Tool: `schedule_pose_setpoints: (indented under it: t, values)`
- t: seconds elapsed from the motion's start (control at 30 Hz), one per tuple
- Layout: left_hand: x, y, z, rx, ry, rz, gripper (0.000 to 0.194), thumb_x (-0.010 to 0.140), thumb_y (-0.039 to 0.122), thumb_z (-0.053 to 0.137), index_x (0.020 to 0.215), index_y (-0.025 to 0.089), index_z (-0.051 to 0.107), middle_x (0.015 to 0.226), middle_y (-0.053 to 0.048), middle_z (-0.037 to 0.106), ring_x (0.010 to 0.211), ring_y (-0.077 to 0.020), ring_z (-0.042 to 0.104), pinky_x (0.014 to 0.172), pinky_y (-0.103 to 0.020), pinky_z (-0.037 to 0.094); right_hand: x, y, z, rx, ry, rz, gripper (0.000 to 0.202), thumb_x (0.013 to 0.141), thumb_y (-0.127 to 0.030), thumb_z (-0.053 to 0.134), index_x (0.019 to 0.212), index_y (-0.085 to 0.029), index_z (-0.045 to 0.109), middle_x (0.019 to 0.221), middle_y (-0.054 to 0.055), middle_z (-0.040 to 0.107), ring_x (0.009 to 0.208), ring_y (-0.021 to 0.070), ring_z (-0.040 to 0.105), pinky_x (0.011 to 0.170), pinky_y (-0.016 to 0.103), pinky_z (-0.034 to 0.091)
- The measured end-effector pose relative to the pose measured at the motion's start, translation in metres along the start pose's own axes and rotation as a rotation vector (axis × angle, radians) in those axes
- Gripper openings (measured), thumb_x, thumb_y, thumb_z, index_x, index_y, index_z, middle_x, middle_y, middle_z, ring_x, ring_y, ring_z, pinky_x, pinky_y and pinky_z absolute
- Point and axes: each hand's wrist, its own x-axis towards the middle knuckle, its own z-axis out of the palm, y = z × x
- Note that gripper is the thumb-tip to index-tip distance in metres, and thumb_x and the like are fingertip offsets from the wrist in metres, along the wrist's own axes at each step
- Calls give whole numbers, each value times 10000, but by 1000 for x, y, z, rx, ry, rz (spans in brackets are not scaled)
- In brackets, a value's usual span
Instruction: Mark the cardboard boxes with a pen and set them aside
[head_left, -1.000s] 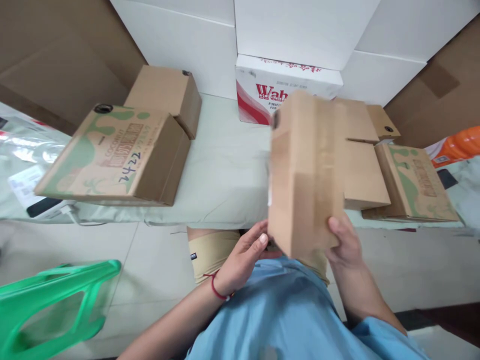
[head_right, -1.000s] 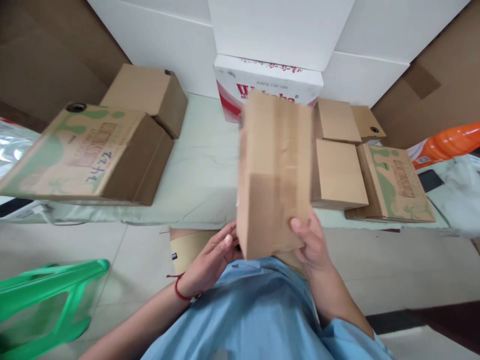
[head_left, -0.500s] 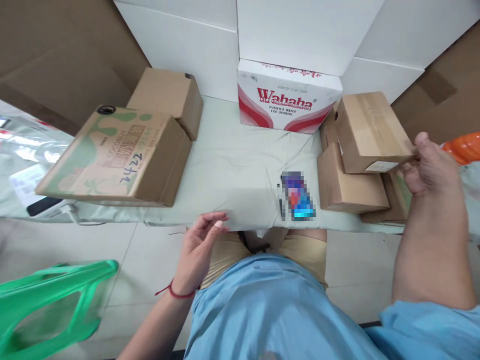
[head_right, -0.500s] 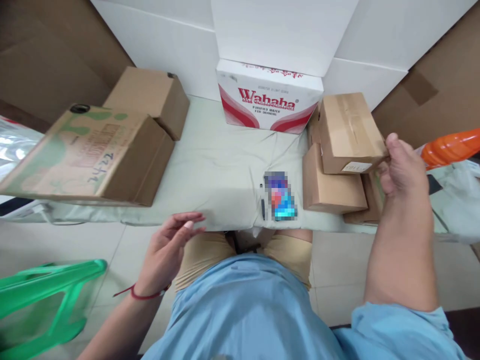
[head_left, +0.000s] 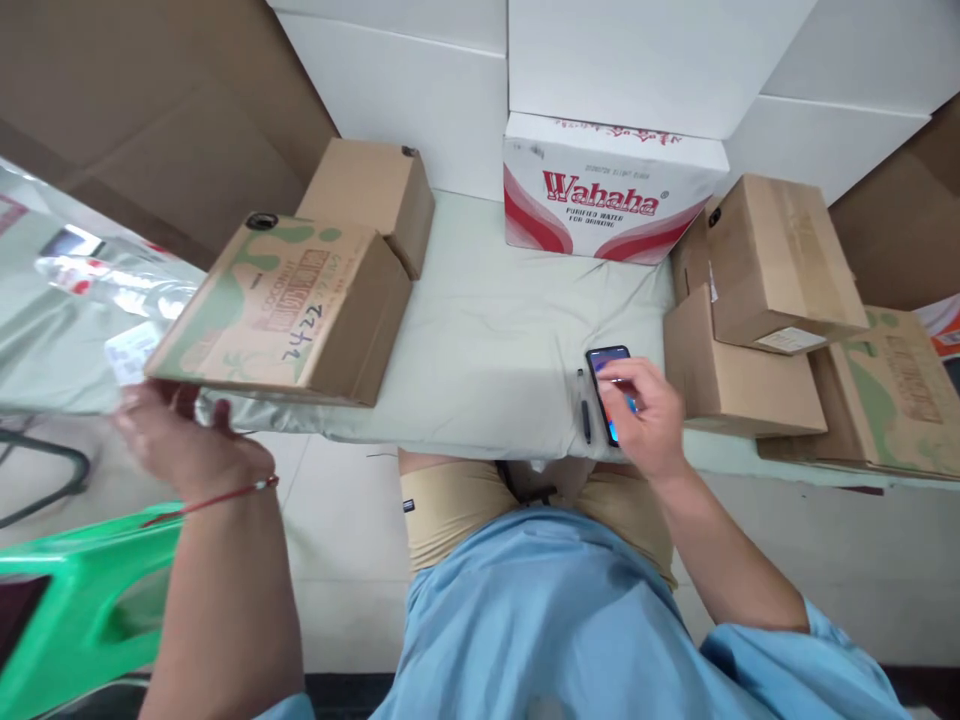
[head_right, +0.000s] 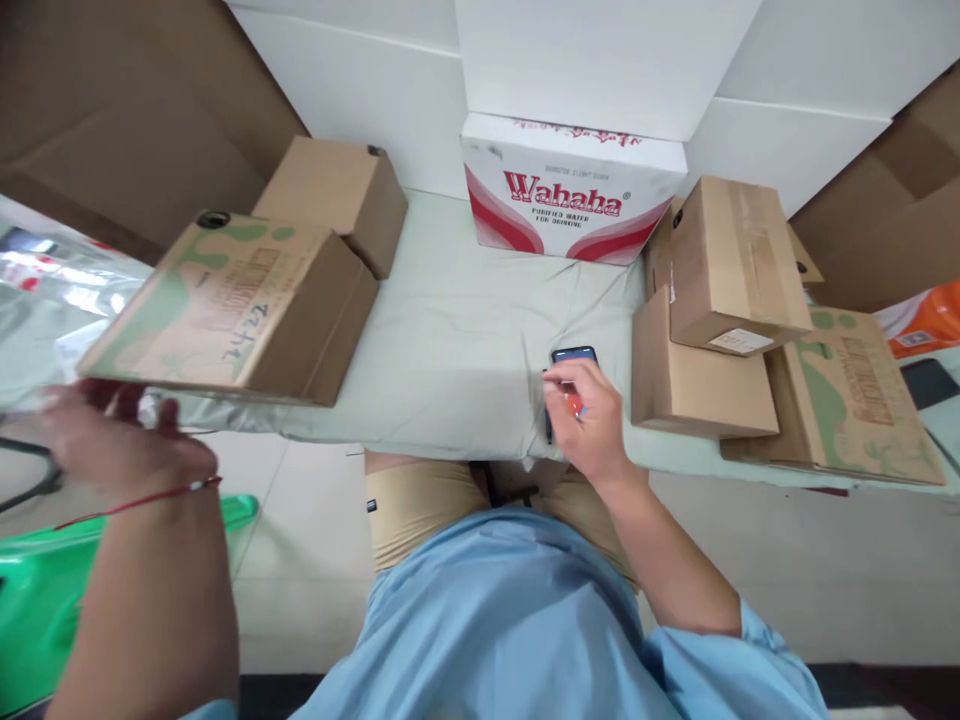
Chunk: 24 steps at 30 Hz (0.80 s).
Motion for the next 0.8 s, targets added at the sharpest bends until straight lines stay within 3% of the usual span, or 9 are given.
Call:
schedule_pose_setpoints:
  t: [0.1,0.27,0.37,0.47,0.57,0.63,0.7,0.8]
  values:
    - [-8,-14,3,-75,-22,6,178,1013,425,512,1084,265,549,1353,114,700,1549,-302,468,843,-429,481,16,8,39,150,-248,152,342,1048,-497,592,1131,-214,765,1135,102,806,1078,238,769,899,399,654]
    - [-28,-39,-12,-139,-12,-2,469,998,649,429,932,231,632,1000,-15,701,1200,-287,640,870,-442,517,50,6,118,432,-522,269,798,988,-742,585,1568,-194,570,1575,161,661,1472,270,631,1186,461,564]
    - [-44,-38,-10,-246,-94,-50,515,934,742,534,954,241,652,1062,-13,711,1213,-279,615,907,-414,499,61,-4,161,540,-602,327,978,950,-878,502,1675,-223,451,1776,120,438,1644,253,440,1339,481,408]
    - [-71,-29,1,-333,-255,-151,535,873,762,678,1045,256,661,1179,-13,719,1188,-250,615,840,-334,488,57,-18,179,606,-695,327,1054,934,-941,424,1678,-195,452,1798,110,397,1678,256,379,1384,485,329]
    - [-108,-19,5,-362,-270,-145,467,870,685,773,1100,295,662,1167,6,697,1112,-196,630,830,-288,501,33,-28,160,582,-595,269,896,984,-872,454,1581,-211,558,1697,102,551,1610,238,475,1375,429,337]
    - [-133,-17,0,-391,-251,-121,460,872,692,781,1032,281,650,1043,13,663,978,-168,626,815,-267,514,7,-31,130,528,-466,299,736,1034,-805,449,1443,-225,641,1527,99,692,1460,239,620,1282,408,458]
    - [-156,-16,-8,-387,-322,-170,432,889,658,788,982,266,633,944,22,615,863,-159,605,788,-266,529,-22,-30,95,451,-368,362,627,1057,-755,470,1307,-219,679,1340,103,765,1278,254,715,1146,405,559]
    - [-178,-18,-15,-287,-494,-245,394,900,589,815,1064,269,652,1015,5,642,928,-191,653,867,-312,574,-61,-23,46,422,-327,445,493,1075,-653,540,1308,-239,670,1332,101,758,1240,269,731,1068,413,598]
